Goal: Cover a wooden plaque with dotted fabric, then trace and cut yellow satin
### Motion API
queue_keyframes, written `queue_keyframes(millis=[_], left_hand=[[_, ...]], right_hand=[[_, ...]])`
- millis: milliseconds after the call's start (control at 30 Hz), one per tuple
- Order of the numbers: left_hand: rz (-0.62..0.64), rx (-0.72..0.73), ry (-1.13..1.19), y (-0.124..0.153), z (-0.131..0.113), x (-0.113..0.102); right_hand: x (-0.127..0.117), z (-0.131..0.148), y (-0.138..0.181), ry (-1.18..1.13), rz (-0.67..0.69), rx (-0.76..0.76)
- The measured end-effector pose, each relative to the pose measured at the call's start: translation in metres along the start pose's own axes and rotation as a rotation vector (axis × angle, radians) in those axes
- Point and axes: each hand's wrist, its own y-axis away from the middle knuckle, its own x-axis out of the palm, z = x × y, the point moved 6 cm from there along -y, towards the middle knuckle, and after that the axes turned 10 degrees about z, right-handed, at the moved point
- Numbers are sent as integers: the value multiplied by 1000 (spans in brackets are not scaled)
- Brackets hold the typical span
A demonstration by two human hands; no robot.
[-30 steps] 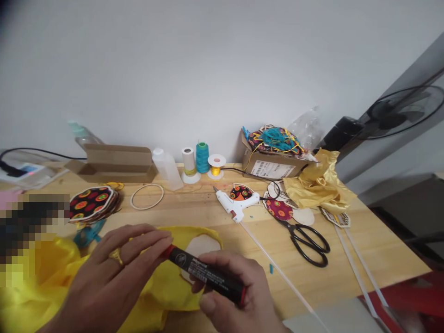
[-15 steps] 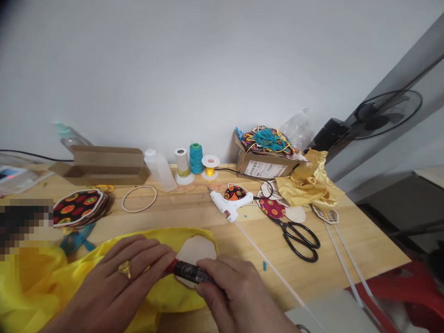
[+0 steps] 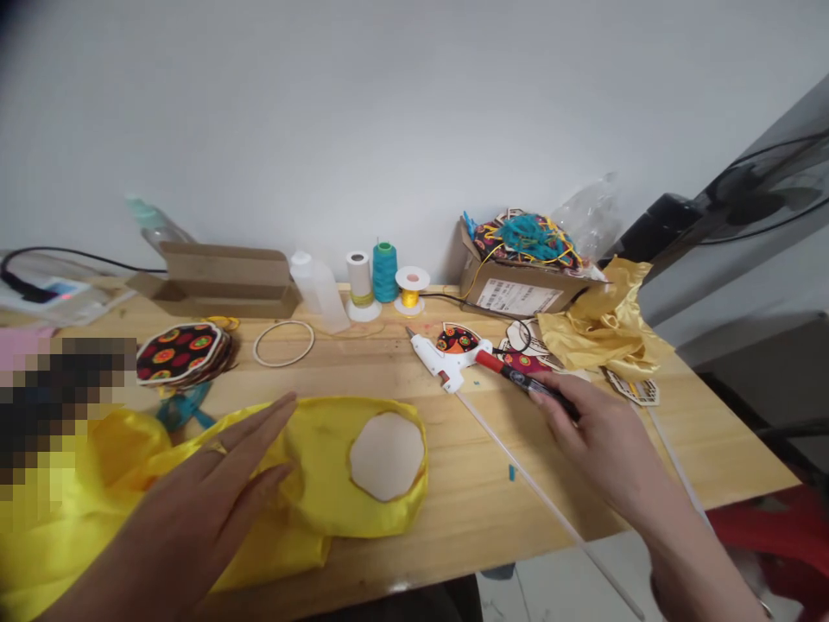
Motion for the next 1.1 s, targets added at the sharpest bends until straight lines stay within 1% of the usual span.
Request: queue_keyframes(millis=[100,200,267,300,367,433,467,500,533,567,633,667,700,767,833,900,967,1100], left_hand=[[22,28,-30,8,1,5],[-6,59,-8,14,-1,14],[-40,97,2,17,-5,18],[-34,117,-1,18,-8,20],[22,151,-7,19,-14,21],[74,167,12,18,-18,18],[91,168,35,17,-20,14],[92,166,55,17,-22,11],[80,165,80,16,-24,7],[65,159,105,14,-25,3],[34,115,160,8,-26,-1],[32,75,189,4,-25,-1],[38,26,218,-1,-24,0],[79,-68,270,-11,-20,5],[109,-158,303,-20,-15,12],[147,-220,300,-25,-10,20],[193,-228,267,-26,-8,31],[275,-177,164,-21,-7,50]], right_hand=[[8,-19,12,90,81,42],[19,-30,16,227,97,54],[27,-32,15,300,93,28],[30,-31,13,330,99,9],[33,-24,11,395,109,-18],[30,-8,12,423,75,-48],[27,4,14,404,42,-68],[24,20,17,338,1,-110],[21,36,20,226,-36,-143],[22,53,23,101,-25,-171],[37,86,26,-126,137,-217],[48,100,28,-210,257,-207],[58,112,30,-257,325,-189],[70,129,30,-264,333,-182],[78,140,29,-212,312,-218],[82,145,28,-146,296,-249],[84,145,27,-98,290,-253],[86,142,25,-65,311,-248]])
